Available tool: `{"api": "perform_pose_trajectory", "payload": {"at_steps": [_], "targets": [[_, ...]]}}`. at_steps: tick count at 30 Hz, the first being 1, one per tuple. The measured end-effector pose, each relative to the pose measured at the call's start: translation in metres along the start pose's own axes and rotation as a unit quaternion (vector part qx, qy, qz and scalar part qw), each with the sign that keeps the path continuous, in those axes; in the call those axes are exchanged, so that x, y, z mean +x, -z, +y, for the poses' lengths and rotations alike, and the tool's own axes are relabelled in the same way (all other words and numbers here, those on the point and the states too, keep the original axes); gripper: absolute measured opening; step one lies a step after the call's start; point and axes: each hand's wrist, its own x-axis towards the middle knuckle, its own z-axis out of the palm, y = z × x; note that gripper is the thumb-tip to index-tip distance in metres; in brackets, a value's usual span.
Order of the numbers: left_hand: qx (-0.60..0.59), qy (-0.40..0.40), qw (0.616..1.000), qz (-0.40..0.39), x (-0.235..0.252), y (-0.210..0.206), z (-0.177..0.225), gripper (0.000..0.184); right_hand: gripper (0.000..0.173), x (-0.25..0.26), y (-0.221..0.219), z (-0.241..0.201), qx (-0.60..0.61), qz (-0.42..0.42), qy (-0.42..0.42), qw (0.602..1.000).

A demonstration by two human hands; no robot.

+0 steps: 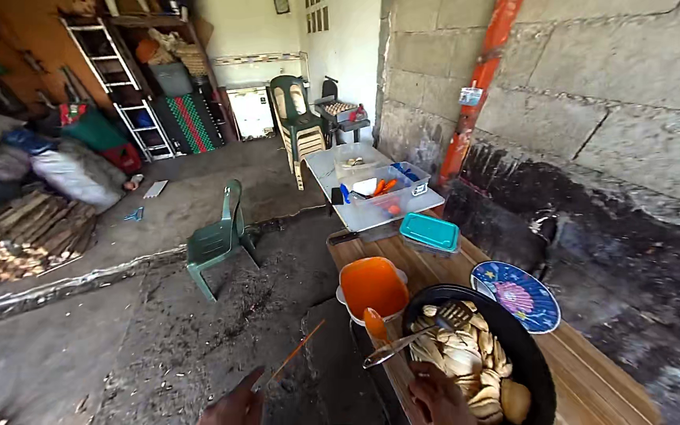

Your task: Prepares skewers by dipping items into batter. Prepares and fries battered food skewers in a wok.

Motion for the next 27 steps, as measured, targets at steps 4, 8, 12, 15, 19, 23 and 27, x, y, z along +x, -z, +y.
{"api": "perform_pose_trajectory", "payload": {"at_steps": [4, 8, 12, 15, 19, 23, 27], "targets": [[0.106, -0.049, 0.991, -0.063, 0.114, -0.019, 0.035, 0.039, 0.037, 0.041, 0.009, -0.004, -0.160, 0.007, -0.040, 0.986], [0.213, -0.127, 0.960, -0.132, 0.218, -0.045, 0.075, 0.041, 0.044, 0.063, -0.014, -0.024, -0.267, 0.032, -0.116, 0.956], [0.270, -0.218, 0.925, -0.158, 0.319, -0.071, 0.098, 0.039, 0.049, 0.103, -0.049, -0.036, -0.310, 0.068, -0.163, 0.934], [0.293, -0.296, 0.896, -0.152, 0.388, -0.079, 0.107, 0.035, 0.051, 0.148, -0.081, -0.047, -0.283, 0.121, -0.204, 0.929], [0.296, -0.386, 0.853, -0.188, 0.428, -0.080, 0.101, 0.035, 0.053, 0.187, -0.123, -0.055, -0.179, 0.140, -0.307, 0.924], [0.291, -0.482, 0.797, -0.218, 0.470, -0.090, 0.101, 0.038, 0.067, 0.224, -0.152, -0.041, -0.114, 0.168, -0.345, 0.917], [0.279, -0.521, 0.759, -0.273, 0.495, -0.102, 0.107, 0.041, 0.074, 0.241, -0.155, -0.021, -0.053, 0.201, -0.364, 0.908]]}}
